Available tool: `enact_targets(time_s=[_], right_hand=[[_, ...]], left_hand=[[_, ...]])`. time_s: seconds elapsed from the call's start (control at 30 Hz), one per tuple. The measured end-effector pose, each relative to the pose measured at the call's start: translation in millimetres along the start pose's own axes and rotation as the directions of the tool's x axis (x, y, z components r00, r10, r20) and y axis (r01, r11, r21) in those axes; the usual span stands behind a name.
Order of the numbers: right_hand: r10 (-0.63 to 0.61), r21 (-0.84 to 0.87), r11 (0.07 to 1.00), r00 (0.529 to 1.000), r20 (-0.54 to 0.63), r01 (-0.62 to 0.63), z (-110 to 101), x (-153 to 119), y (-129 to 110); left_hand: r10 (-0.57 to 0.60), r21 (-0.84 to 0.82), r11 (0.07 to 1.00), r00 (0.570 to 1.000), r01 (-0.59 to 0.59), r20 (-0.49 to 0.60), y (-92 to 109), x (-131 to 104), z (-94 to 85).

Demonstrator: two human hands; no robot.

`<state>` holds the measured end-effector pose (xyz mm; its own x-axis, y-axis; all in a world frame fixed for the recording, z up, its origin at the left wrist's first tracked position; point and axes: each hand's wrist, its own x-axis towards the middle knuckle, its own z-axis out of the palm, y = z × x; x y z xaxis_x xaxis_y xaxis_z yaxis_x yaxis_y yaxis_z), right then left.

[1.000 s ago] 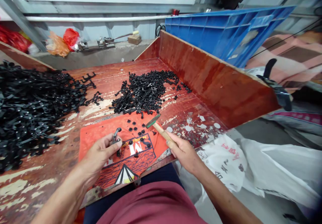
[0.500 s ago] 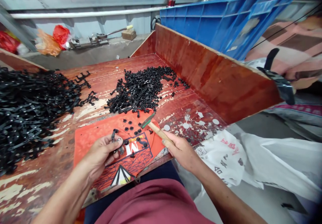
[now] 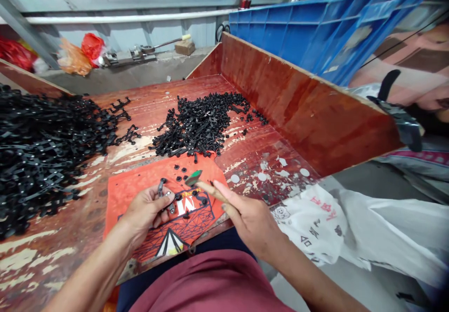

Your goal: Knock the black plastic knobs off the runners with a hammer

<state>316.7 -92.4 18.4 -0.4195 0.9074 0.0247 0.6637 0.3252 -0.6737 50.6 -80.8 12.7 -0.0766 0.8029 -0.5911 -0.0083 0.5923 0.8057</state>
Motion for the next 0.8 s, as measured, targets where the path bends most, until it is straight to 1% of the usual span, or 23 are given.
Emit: enact_targets(time_s=[0.03,0.1,0.2,0.3,0.37,0.43,0.53,0.6,0.63,0.67,0.73,0.77,0.8], right_hand=[[-0.036,-0.027,0.999,0.999,0.017,0.037,2.2,0.3,-3.9],[-0.069,-0.093,0.993,0.995,0.072,0.076,6.9,2.1,-9.0],[-0.053,-0.18,0.981,0.991,0.126,0.075,10.9,6.5,-10.8],[-0.06,-0.223,0.97,0.988,0.144,0.091,8.6,10.3,-10.4],[-0.082,-0.223,0.968,0.985,0.148,0.115,3.6,11.6,-11.3],[-0.111,-0.189,0.973,0.985,0.134,0.136,-3.6,11.3,-13.9],[-0.149,-0.088,0.985,0.988,0.034,0.151,-13.3,8.0,-20.0],[-0.169,-0.053,0.984,0.985,-0.022,0.168,-14.1,5.5,-23.4],[-0.169,-0.071,0.983,0.985,-0.019,0.167,-12.2,4.5,-24.4],[-0.16,-0.109,0.981,0.987,0.01,0.16,-9.4,3.9,-24.9],[-0.102,-0.203,0.972,0.99,0.099,0.121,-3.4,3.6,-25.3],[-0.075,-0.228,0.968,0.988,0.135,0.105,-1.5,3.6,-25.4],[-0.067,-0.221,0.97,0.987,0.144,0.098,-0.8,3.7,-25.8]], left_hand=[[-0.003,-0.007,1.0,1.0,0.003,-0.007,0.5,-0.1,0.3],[-0.004,-0.015,1.0,1.0,0.004,-0.005,1.3,-0.5,0.4],[0.014,-0.007,1.0,0.998,-0.013,0.058,1.6,-1.1,-2.3],[0.004,-0.023,1.0,0.994,-0.001,0.105,0.8,-1.3,-6.5],[-0.002,-0.038,0.999,0.993,0.006,0.116,-0.1,-0.6,-8.5],[0.004,-0.047,0.999,0.993,0.002,0.114,-1.2,0.8,-9.2],[0.012,-0.059,0.998,0.994,-0.006,0.108,-2.6,2.8,-9.3],[0.014,-0.072,0.997,0.993,-0.005,0.117,-2.9,3.1,-9.7],[0.015,-0.079,0.997,0.992,-0.005,0.122,-2.9,2.9,-10.0],[0.015,-0.085,0.996,0.992,-0.004,0.124,-2.7,2.6,-10.3],[0.015,-0.089,0.996,0.993,-0.005,0.121,-2.4,1.7,-10.7],[0.015,-0.089,0.996,0.993,-0.005,0.118,-2.3,1.3,-10.6],[0.017,-0.089,0.996,0.993,-0.007,0.114,-2.4,1.1,-10.4]])
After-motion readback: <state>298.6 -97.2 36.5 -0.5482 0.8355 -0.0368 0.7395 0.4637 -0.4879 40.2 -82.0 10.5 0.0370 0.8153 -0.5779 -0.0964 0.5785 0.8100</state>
